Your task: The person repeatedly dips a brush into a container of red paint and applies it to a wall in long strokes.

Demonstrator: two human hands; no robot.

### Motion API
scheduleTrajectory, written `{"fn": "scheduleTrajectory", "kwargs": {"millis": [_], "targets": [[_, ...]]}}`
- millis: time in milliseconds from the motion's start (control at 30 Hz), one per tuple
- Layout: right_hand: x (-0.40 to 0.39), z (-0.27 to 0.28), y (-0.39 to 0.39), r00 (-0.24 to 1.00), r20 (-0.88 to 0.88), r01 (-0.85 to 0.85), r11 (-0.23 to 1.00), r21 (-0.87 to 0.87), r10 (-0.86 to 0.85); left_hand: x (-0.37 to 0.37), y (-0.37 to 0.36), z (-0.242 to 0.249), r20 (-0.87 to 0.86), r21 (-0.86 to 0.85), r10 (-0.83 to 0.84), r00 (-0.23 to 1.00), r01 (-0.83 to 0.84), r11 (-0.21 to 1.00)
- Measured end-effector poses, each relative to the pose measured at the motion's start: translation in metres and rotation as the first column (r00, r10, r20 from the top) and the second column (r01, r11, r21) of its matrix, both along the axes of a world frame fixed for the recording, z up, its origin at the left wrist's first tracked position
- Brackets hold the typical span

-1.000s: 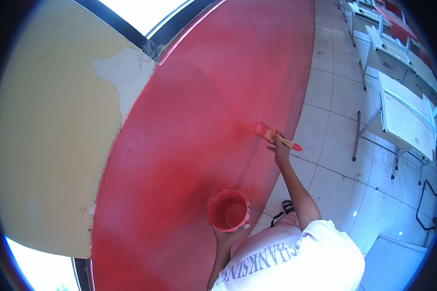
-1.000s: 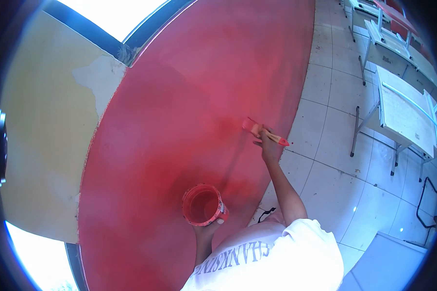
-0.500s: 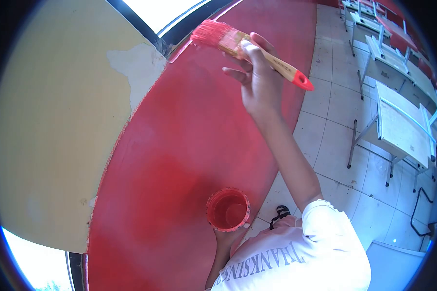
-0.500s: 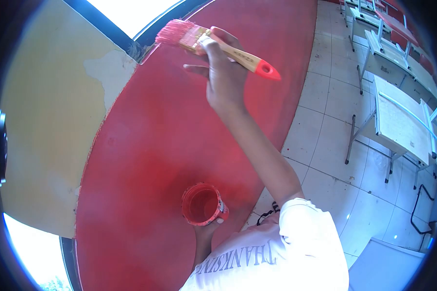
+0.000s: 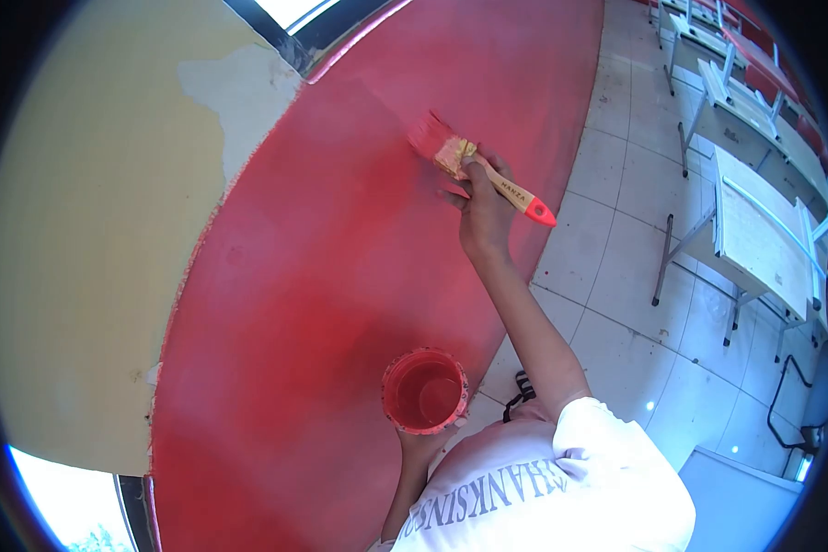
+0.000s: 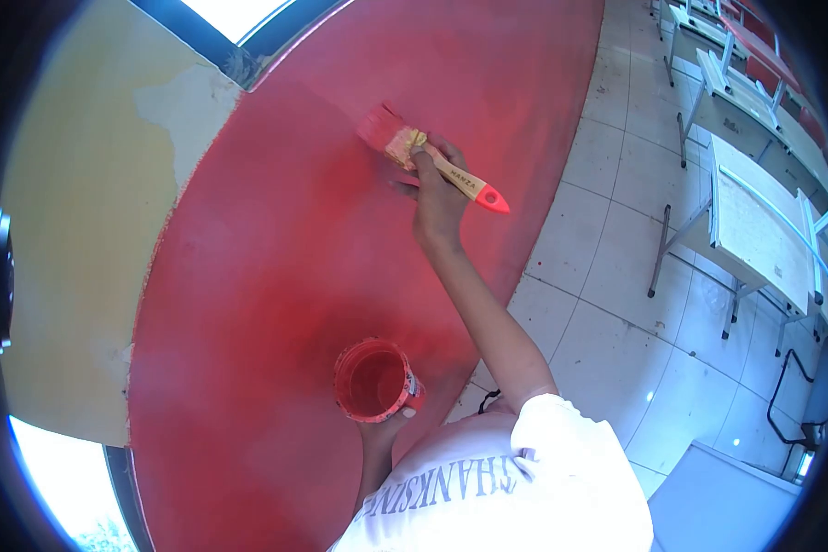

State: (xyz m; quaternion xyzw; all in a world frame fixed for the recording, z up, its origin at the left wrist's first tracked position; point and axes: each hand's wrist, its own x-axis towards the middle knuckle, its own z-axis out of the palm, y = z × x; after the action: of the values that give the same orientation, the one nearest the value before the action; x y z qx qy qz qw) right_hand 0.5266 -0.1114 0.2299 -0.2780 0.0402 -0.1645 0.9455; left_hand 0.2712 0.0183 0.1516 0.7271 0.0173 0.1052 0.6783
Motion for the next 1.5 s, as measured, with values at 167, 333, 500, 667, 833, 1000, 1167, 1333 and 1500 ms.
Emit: {"fn": "scheduleTrajectory", "kwargs": {"millis": [167,333,500,667,833,1000,1167,1333,1500], "targets": [[-0.003,-0.055,-0.009,0.997,-0.082,-0.006,0.999,-0.04,0.003,0.001,-0.005,-0.003,0.05,0.031,0.017,0.999,-0.018,0.999],[-0.011,-0.118,-0.017,0.986,-0.167,-0.011,1.0,-0.015,0.008,0.002,-0.008,-0.007,0.004,0.034,0.032,0.999,-0.032,0.999],[-0.015,-0.187,-0.011,0.959,-0.282,0.003,1.0,-0.027,-0.011,0.006,-0.005,-0.009,-0.043,0.043,0.022,0.999,-0.021,0.999],[-0.022,-0.276,-0.015,0.911,-0.41,-0.034,0.988,-0.152,-0.031,0.009,-0.009,-0.012,-0.075,0.055,0.004,0.997,0.0,0.998],[-0.043,-0.303,-0.046,0.857,-0.512,-0.034,0.983,-0.18,-0.064,0.013,-0.016,-0.012,-0.092,0.058,-0.005,0.996,0.01,0.998],[-0.059,-0.23,-0.086,0.904,-0.427,-0.108,0.976,-0.188,0.018,0.012,-0.022,-0.014,-0.105,0.054,0.016,0.994,-0.011,0.999],[-0.071,-0.165,-0.129,0.913,-0.391,-0.2,0.963,-0.178,0.117,0.017,-0.027,-0.022,-0.165,0.05,0.051,0.985,-0.043,0.998],[-0.101,-0.085,-0.154,0.946,-0.192,-0.298,0.934,-0.197,0.261,0.026,-0.04,-0.027,0.134,0.095,0.044,0.99,-0.057,0.994],[-0.146,0.0,-0.146,0.927,-0.022,-0.331,0.793,-0.511,0.373,0.02,-0.059,0.001,0.004,-0.073,-0.092,0.996,0.092,0.993]]}}
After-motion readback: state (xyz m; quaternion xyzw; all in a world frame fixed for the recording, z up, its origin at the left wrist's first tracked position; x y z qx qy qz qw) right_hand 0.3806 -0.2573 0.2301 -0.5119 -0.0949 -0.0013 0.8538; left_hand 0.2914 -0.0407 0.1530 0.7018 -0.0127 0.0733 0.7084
